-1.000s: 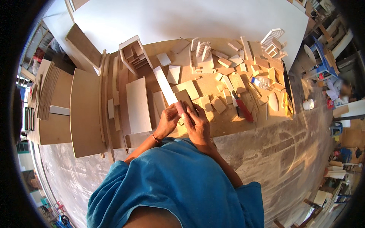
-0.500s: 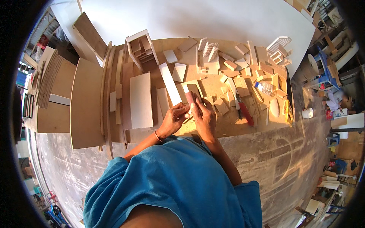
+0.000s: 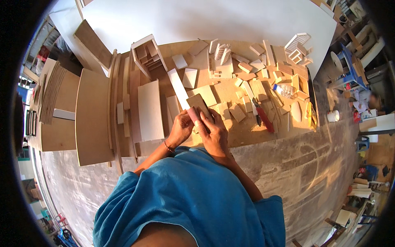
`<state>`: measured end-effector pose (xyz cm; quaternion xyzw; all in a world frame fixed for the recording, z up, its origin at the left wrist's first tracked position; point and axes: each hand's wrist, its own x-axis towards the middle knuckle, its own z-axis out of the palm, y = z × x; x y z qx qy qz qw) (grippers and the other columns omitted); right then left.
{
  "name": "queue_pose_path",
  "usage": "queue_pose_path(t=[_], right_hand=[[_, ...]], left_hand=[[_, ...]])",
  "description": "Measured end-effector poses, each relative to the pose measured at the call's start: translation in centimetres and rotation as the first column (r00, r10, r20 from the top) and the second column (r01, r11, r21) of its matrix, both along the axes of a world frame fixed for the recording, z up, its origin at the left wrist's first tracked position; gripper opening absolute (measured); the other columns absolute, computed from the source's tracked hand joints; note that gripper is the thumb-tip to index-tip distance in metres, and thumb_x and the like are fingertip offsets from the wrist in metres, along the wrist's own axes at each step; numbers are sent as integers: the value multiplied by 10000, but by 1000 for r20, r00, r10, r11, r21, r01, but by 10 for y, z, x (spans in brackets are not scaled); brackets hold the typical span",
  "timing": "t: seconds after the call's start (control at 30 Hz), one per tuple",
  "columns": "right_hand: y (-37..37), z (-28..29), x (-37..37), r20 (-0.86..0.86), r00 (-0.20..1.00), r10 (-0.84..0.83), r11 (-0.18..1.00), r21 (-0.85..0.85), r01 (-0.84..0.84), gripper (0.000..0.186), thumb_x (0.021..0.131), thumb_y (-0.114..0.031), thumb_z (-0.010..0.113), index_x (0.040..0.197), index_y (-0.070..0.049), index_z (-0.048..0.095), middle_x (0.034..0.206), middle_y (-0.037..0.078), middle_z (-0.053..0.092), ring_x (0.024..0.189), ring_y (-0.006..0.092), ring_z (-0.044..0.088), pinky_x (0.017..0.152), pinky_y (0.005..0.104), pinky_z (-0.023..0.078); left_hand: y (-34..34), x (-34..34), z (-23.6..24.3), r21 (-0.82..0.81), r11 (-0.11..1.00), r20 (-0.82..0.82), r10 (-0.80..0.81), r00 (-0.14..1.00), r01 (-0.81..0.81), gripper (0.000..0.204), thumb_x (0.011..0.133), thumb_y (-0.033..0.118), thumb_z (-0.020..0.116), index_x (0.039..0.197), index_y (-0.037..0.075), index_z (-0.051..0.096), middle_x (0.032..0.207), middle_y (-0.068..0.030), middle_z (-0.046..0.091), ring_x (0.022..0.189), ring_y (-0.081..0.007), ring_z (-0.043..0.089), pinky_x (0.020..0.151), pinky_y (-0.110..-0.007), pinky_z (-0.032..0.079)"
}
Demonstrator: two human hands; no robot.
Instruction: The person assembles a small architectural model by gluing wood pieces together and sanding the edges using a sanding block.
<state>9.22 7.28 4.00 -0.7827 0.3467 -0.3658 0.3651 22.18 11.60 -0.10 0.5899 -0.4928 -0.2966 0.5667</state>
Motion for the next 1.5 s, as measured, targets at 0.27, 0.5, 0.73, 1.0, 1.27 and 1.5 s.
queue_pose_path(t=[0.27, 0.5, 0.73, 1.0, 1.27, 1.5], right_hand=[[-6, 4, -1, -10, 999, -33, 998, 53, 34, 314, 840, -213, 603, 1079, -9, 607, 1070, 223, 568, 968, 343, 568, 808, 369, 469], [-19, -4, -2, -40, 996, -75, 975, 208, 81, 325, 866, -220, 569, 1116, -13, 588, 1060, 226, 565, 949, 348, 577, 781, 374, 475], [-7, -9, -1, -42, 998, -49, 990, 134, 54, 309, 856, -217, 581, 1075, -1, 605, 1051, 235, 565, 963, 338, 567, 783, 357, 473], [3, 2, -1, -40, 999, -17, 998, -64, 14, 310, 847, -204, 597, 1088, -8, 601, 1063, 236, 559, 973, 358, 560, 800, 378, 471], [-3, -2, -3, -36, 998, -53, 997, 50, 55, 308, 858, -213, 585, 1097, -20, 604, 1054, 220, 571, 949, 343, 574, 792, 373, 471], [-19, 9, 4, 22, 998, -66, 910, 411, 51, 339, 851, -226, 591, 1108, -4, 589, 1057, 228, 563, 970, 344, 561, 790, 375, 467]], left_hand=[[-1, -7, -5, -23, 1000, -50, -9, 999, 8, 249, 772, -3, 603, 1021, 2, 621, 880, -145, 584, 777, -236, 594, 685, -335, 468], [6, -12, 7, 81, 993, 6, -87, 996, 87, 209, 779, 13, 617, 987, -8, 614, 838, -108, 557, 740, -206, 563, 673, -287, 456], [3, -5, 4, 9, 998, -77, -64, 995, 65, 197, 784, 2, 603, 980, -21, 617, 911, -129, 591, 787, -219, 596, 706, -314, 476], [4, -2, 3, -18, 999, -4, -31, 1000, 31, 202, 796, 35, 608, 988, -27, 612, 848, -115, 563, 723, -188, 546, 688, -308, 461], [5, -10, 1, 94, 995, -230, -23, 973, 46, 206, 811, 30, 583, 1008, -21, 617, 888, -109, 572, 787, -196, 568, 699, -294, 459], [7, -12, 16, 84, 994, -140, -64, 988, 76, 182, 814, 26, 591, 988, -15, 626, 855, -105, 553, 759, -158, 546, 717, -287, 454]])
